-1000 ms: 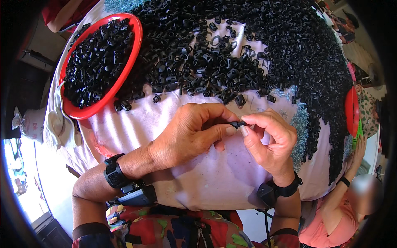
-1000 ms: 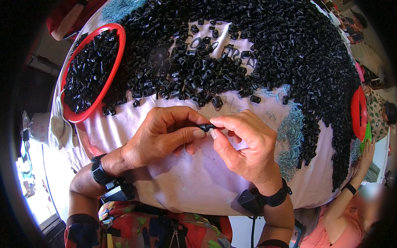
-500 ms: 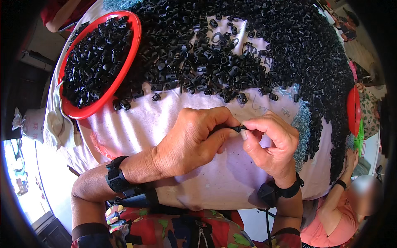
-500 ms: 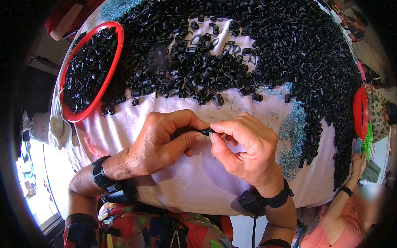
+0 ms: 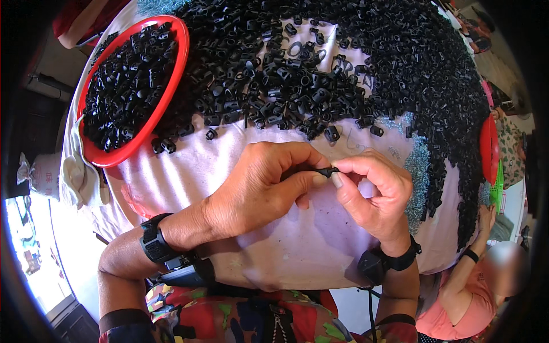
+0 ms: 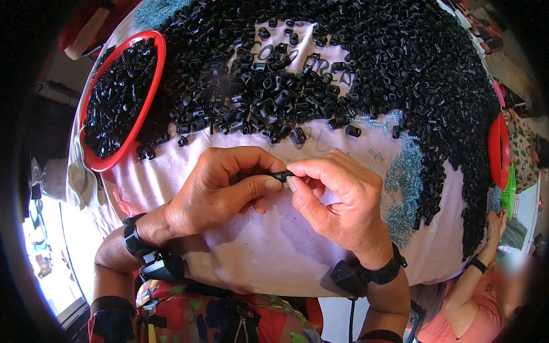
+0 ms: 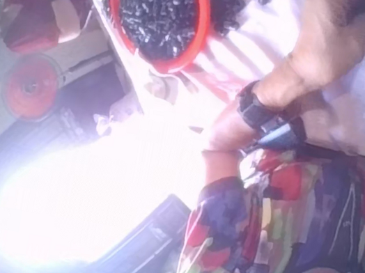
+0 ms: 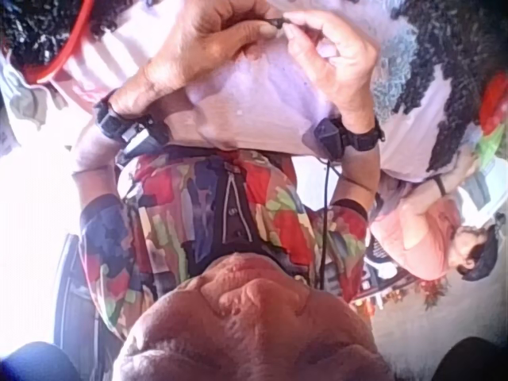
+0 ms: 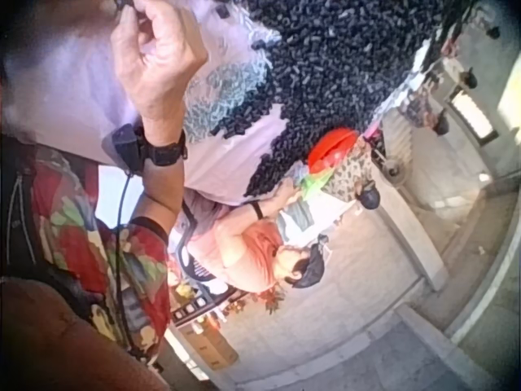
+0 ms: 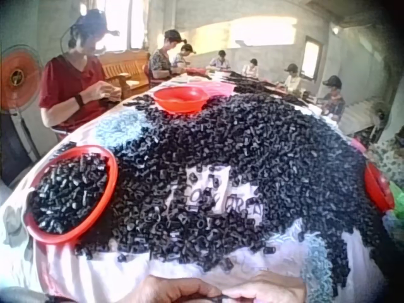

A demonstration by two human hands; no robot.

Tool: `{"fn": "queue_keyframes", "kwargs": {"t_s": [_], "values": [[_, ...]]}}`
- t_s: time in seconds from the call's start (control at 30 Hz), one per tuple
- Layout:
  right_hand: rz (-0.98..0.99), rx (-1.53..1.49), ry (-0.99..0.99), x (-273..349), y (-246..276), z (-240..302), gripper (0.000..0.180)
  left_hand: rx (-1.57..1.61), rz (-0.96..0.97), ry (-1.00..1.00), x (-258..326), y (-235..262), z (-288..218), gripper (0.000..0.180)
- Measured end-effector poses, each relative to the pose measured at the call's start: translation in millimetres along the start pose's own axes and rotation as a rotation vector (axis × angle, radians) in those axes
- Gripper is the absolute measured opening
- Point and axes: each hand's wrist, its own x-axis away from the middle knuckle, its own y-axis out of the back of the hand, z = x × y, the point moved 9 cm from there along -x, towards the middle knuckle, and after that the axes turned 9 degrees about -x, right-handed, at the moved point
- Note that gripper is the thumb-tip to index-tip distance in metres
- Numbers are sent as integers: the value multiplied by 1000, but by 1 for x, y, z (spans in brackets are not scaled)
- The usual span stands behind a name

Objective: Manually assembling small black plastic footwear components by inserting pins while seated at a communal table.

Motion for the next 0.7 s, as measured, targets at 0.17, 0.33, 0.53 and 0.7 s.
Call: {"fn": "queue_keyframes", "kwargs": {"t_s": [0.17, 0.33, 0.53, 0.7], "values": [[49, 92, 94, -2, -3, 7, 16, 78, 26, 12, 0, 0, 1, 18], [70, 120, 96, -2, -6, 11, 16, -75, -61, -106, 5, -1, -5, 14], [49, 98, -38, 1, -6, 3, 17, -291, -141, -195, 6, -1, -14, 11], [18, 118, 78, 2, -6, 10, 26, -83, -31, 1, 0, -1, -3, 14]]}}
